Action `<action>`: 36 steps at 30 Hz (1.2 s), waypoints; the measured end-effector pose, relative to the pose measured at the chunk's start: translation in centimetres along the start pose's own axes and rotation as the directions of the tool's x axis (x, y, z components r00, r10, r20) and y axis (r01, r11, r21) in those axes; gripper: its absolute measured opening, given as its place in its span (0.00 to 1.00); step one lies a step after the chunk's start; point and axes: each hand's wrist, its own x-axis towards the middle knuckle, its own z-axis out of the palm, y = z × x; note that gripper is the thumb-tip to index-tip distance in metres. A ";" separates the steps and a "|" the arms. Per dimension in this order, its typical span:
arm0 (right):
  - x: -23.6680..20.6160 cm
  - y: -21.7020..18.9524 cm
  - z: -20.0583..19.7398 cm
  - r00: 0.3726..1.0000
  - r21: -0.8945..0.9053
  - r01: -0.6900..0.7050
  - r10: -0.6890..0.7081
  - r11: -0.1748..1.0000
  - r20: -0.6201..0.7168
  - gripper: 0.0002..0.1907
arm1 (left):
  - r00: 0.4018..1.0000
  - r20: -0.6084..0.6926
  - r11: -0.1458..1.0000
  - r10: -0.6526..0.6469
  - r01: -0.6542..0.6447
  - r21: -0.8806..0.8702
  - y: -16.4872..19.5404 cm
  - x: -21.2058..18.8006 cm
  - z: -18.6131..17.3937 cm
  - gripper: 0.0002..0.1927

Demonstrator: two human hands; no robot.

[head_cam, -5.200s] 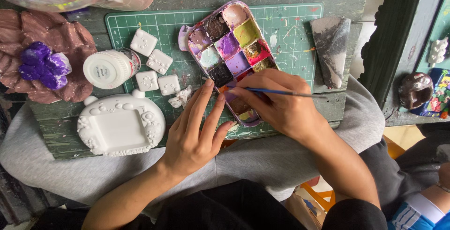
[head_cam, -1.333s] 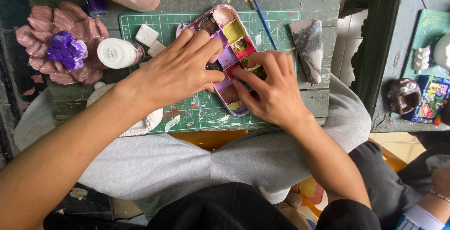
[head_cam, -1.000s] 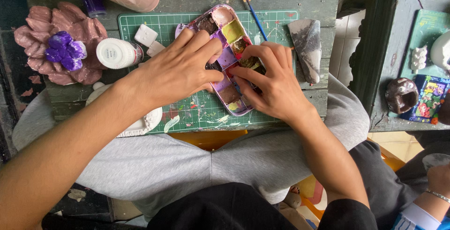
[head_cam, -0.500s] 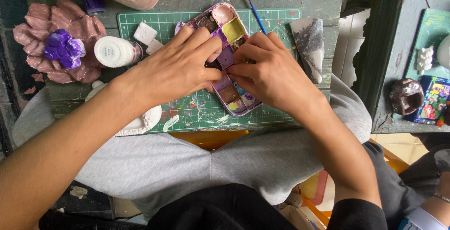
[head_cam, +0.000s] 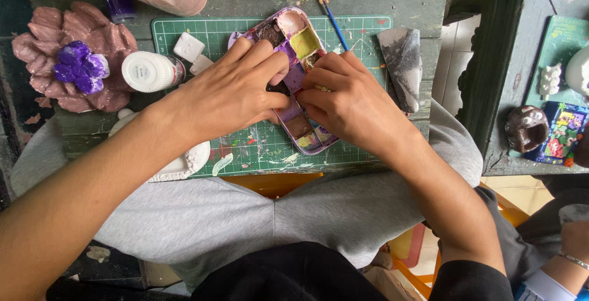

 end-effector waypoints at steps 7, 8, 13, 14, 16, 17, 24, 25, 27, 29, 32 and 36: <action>-0.3 -0.2 0.8 1.000 -0.061 0.006 -0.007 0.998 -0.026 0.10 | 1.000 -0.007 1.000 0.012 -0.012 0.007 -0.2 0.0 0.0 0.09; -0.3 -0.3 0.9 0.999 -0.078 0.009 -0.011 0.997 -0.030 0.11 | 1.000 -0.010 1.000 0.015 -0.015 0.012 -0.2 0.0 0.0 0.09; -0.4 -1.0 1.2 1.000 -0.230 0.025 -0.022 0.973 0.014 0.13 | 1.000 -0.009 0.999 0.001 -0.001 0.034 0.3 -0.1 0.0 0.09; -0.4 -1.0 1.1 0.999 -0.268 0.031 -0.027 0.963 0.020 0.13 | 1.000 -0.009 0.999 0.003 -0.003 0.041 0.3 -0.1 -0.1 0.09; -0.5 -1.0 0.8 0.999 -0.314 0.029 -0.023 0.949 0.023 0.17 | 1.000 -0.028 0.999 0.010 -0.009 0.039 0.2 -0.2 -0.1 0.09; -0.6 -0.9 0.5 0.999 -0.338 0.029 -0.022 0.941 0.024 0.18 | 0.999 -0.039 0.999 0.013 -0.012 0.040 0.3 -0.2 -0.2 0.09; -0.8 -0.7 0.0 0.999 -0.144 -0.019 0.013 0.989 -0.042 0.13 | 1.000 -0.030 0.999 0.004 -0.003 0.033 0.4 -0.3 -0.3 0.09; -0.8 -0.7 -0.1 0.998 -0.138 -0.025 0.018 0.990 -0.052 0.12 | 1.000 -0.027 0.999 0.004 -0.003 0.035 0.4 -0.3 -0.3 0.09; -0.8 -0.7 -0.2 0.998 -0.132 -0.028 0.021 0.991 -0.055 0.11 | 1.000 -0.029 0.999 0.002 0.000 0.040 0.4 -0.4 -0.3 0.09; -0.8 -0.8 -0.2 0.999 -0.135 -0.024 0.017 0.991 -0.048 0.11 | 0.999 -0.039 0.999 0.005 -0.003 0.054 0.5 -0.4 -0.3 0.10; -0.6 -1.0 0.2 0.996 -0.105 -0.019 0.010 0.994 -0.086 0.10 | 0.999 -0.036 0.999 -0.008 0.009 0.043 0.5 -0.5 -0.3 0.10; -0.5 -1.1 0.4 0.997 -0.073 -0.066 0.062 0.995 -0.056 0.10 | 0.999 -0.037 0.999 -0.002 0.004 0.038 0.5 -0.6 -0.2 0.10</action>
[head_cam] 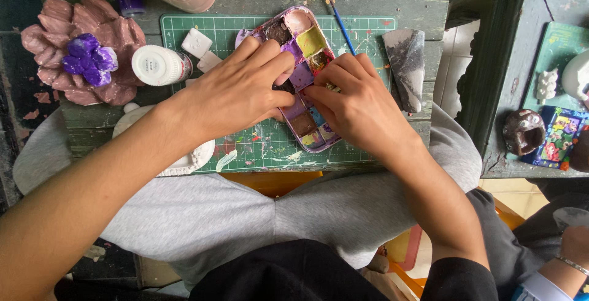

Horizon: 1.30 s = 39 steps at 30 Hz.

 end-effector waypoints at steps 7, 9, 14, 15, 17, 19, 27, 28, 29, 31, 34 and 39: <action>0.5 -0.1 0.0 0.998 -0.058 0.030 -0.026 0.998 0.054 0.10 | 0.999 -0.039 1.000 0.012 -0.012 -0.009 -0.3 -0.1 0.4 0.09; 0.6 -0.3 0.1 0.998 -0.095 0.043 -0.037 0.995 0.059 0.10 | 0.999 -0.045 1.000 0.011 -0.012 -0.017 -0.4 -0.2 0.4 0.09; 0.4 -0.8 0.9 0.996 -0.212 0.073 -0.060 0.975 0.068 0.10 | 0.999 -0.039 1.000 0.002 -0.003 -0.028 -0.4 -0.5 0.7 0.08; 0.4 -0.8 1.0 0.996 -0.221 0.076 -0.064 0.972 0.062 0.10 | 0.999 -0.041 1.000 0.004 -0.005 -0.023 -0.4 -0.6 0.7 0.08; 0.3 -1.0 1.2 0.996 -0.240 0.080 -0.071 0.968 0.045 0.11 | 0.999 -0.044 1.000 0.011 -0.011 -0.010 -0.4 -0.6 0.7 0.09; 0.3 -1.3 1.4 0.995 -0.328 0.084 -0.063 0.941 0.075 0.11 | 0.999 -0.045 1.000 0.014 -0.014 0.001 -0.2 -0.6 0.6 0.08; 0.0 -2.4 1.3 0.990 -0.501 0.111 -0.053 0.858 0.129 0.14 | 0.999 -0.048 1.000 0.012 -0.011 0.021 0.2 -0.8 0.5 0.09; 0.0 -2.4 1.3 0.990 -0.495 0.109 -0.052 0.862 0.128 0.14 | 0.999 -0.046 1.000 0.009 -0.008 0.018 0.1 -0.9 0.5 0.09; -0.1 -2.4 1.3 0.991 -0.488 0.106 -0.050 0.866 0.127 0.14 | 0.999 -0.042 1.000 0.006 -0.006 0.011 0.2 -1.0 0.5 0.09; -0.2 -2.3 1.2 0.994 -0.479 0.086 -0.042 0.874 0.103 0.13 | 0.999 -0.053 1.000 0.006 -0.005 0.021 0.4 -1.1 0.6 0.09; -0.2 -2.0 0.9 0.997 -0.408 0.059 -0.037 0.911 0.061 0.13 | 0.997 -0.078 0.999 0.014 -0.011 0.030 0.4 -1.0 0.6 0.10; -0.5 -1.7 0.2 1.000 -0.294 0.002 -0.007 0.956 -0.016 0.10 | 0.998 -0.059 1.000 -0.003 0.003 0.006 0.4 -1.1 0.5 0.10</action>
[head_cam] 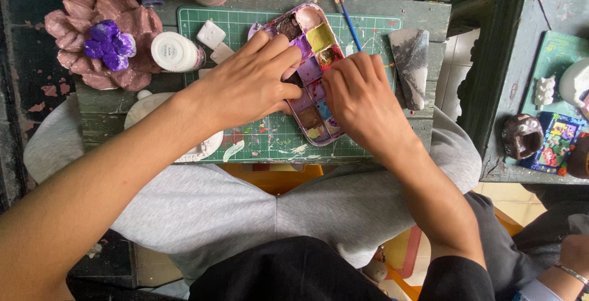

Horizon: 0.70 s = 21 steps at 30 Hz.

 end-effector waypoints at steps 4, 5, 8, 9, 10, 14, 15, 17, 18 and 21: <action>-0.3 0.1 -0.3 0.999 0.041 -0.033 0.033 0.999 0.007 0.08 | 1.000 -0.015 1.000 0.007 -0.007 0.000 0.0 -0.1 0.0 0.11; -0.3 0.1 -0.2 1.000 0.062 -0.025 0.025 0.998 0.007 0.08 | 1.000 -0.020 1.000 0.010 -0.010 0.000 -0.1 -0.1 0.1 0.11; -0.2 -0.1 0.1 1.000 0.082 0.003 0.000 0.997 -0.029 0.10 | 1.000 0.005 1.000 0.010 -0.009 -0.020 -0.3 0.1 0.2 0.11; -0.3 -0.2 0.1 1.000 0.092 -0.007 0.009 0.996 -0.030 0.10 | 1.000 0.002 1.000 0.015 -0.015 -0.019 -0.3 0.1 0.2 0.11; -0.3 -0.2 0.2 0.999 0.101 -0.016 0.019 0.995 -0.031 0.10 | 1.000 -0.001 1.000 0.020 -0.021 -0.018 -0.4 0.1 0.2 0.10; -0.2 -0.4 0.5 0.996 0.129 -0.075 0.079 0.989 -0.030 0.09 | 0.999 -0.009 0.999 0.037 -0.037 -0.035 -0.7 0.0 0.5 0.09; -0.2 -0.5 0.5 0.996 0.122 -0.077 0.081 0.990 -0.025 0.09 | 0.999 -0.005 0.999 0.040 -0.041 -0.036 -0.7 0.0 0.5 0.09; -0.2 -0.6 0.7 0.996 0.105 -0.080 0.083 0.991 -0.019 0.09 | 0.999 0.002 0.998 0.048 -0.048 -0.032 -0.9 0.0 0.5 0.09; -0.2 -0.6 0.7 0.997 0.095 -0.078 0.080 0.992 -0.011 0.09 | 0.999 0.005 0.998 0.046 -0.046 -0.031 -0.8 0.0 0.5 0.09; -0.1 -0.5 0.7 0.997 0.076 -0.073 0.074 0.994 -0.003 0.09 | 0.999 0.010 0.999 0.051 -0.051 -0.010 -0.7 0.1 0.5 0.09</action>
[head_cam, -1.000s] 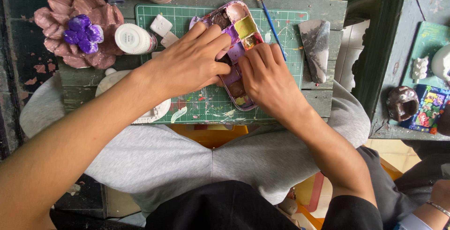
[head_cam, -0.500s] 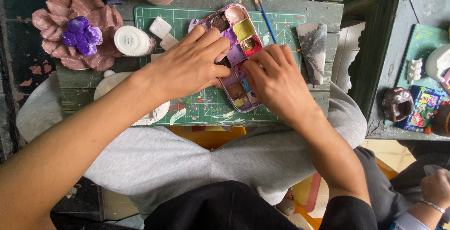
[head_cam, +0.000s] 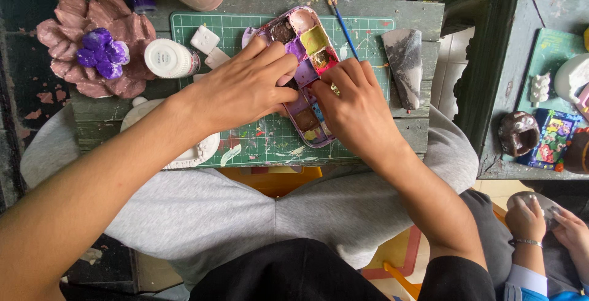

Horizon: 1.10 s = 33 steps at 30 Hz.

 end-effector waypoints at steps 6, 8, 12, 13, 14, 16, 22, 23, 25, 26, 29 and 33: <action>0.2 0.2 0.1 1.000 0.041 0.011 -0.010 0.999 -0.022 0.07 | 0.999 0.002 0.993 0.049 -0.048 0.107 -0.1 0.0 0.0 0.08; 0.2 0.3 0.0 1.000 0.032 0.010 -0.009 0.999 -0.012 0.08 | 0.998 0.013 0.990 0.056 -0.057 0.129 -0.1 0.1 -0.1 0.08; 0.3 0.4 0.0 0.999 0.027 0.028 -0.027 0.999 -0.023 0.09 | 0.998 0.022 0.991 0.067 -0.069 0.114 -0.2 0.3 -0.3 0.08; 0.2 0.4 -0.1 0.999 0.027 0.030 -0.029 0.999 -0.022 0.09 | 0.998 0.030 0.993 0.063 -0.066 0.094 -0.2 0.3 -0.4 0.08; 0.2 0.4 0.0 0.999 0.030 0.033 -0.032 0.999 -0.022 0.09 | 0.997 0.040 0.995 0.059 -0.061 0.075 -0.3 0.3 -0.5 0.08; 0.3 0.6 0.0 0.999 0.023 0.033 -0.033 0.999 -0.018 0.10 | 0.998 0.027 0.994 0.051 -0.054 0.099 -0.3 0.3 -0.5 0.09; 0.2 0.8 0.1 0.999 0.030 0.040 -0.039 0.999 -0.010 0.11 | 0.998 0.003 0.988 0.056 -0.056 0.147 -0.2 0.3 -0.3 0.12; 0.2 0.8 0.1 0.999 0.030 0.041 -0.040 0.999 -0.007 0.11 | 0.998 0.003 0.987 0.056 -0.056 0.154 -0.2 0.3 -0.3 0.12; 0.2 0.8 0.1 0.999 0.025 0.041 -0.041 0.999 -0.008 0.11 | 0.998 0.047 0.985 0.050 -0.057 0.166 -0.3 0.4 -0.5 0.10; 0.2 0.8 0.1 0.999 0.023 0.041 -0.041 0.999 -0.007 0.11 | 0.997 0.068 0.984 0.045 -0.056 0.171 -0.3 0.4 -0.5 0.10; 0.1 0.8 0.2 0.999 0.015 0.042 -0.042 0.999 -0.015 0.11 | 0.994 0.097 0.976 0.044 -0.064 0.208 -0.1 0.4 -0.6 0.08; 0.1 0.7 0.3 0.999 0.011 0.039 -0.039 0.999 -0.005 0.11 | 0.995 0.064 0.960 0.076 -0.090 0.263 -0.1 0.5 -0.6 0.05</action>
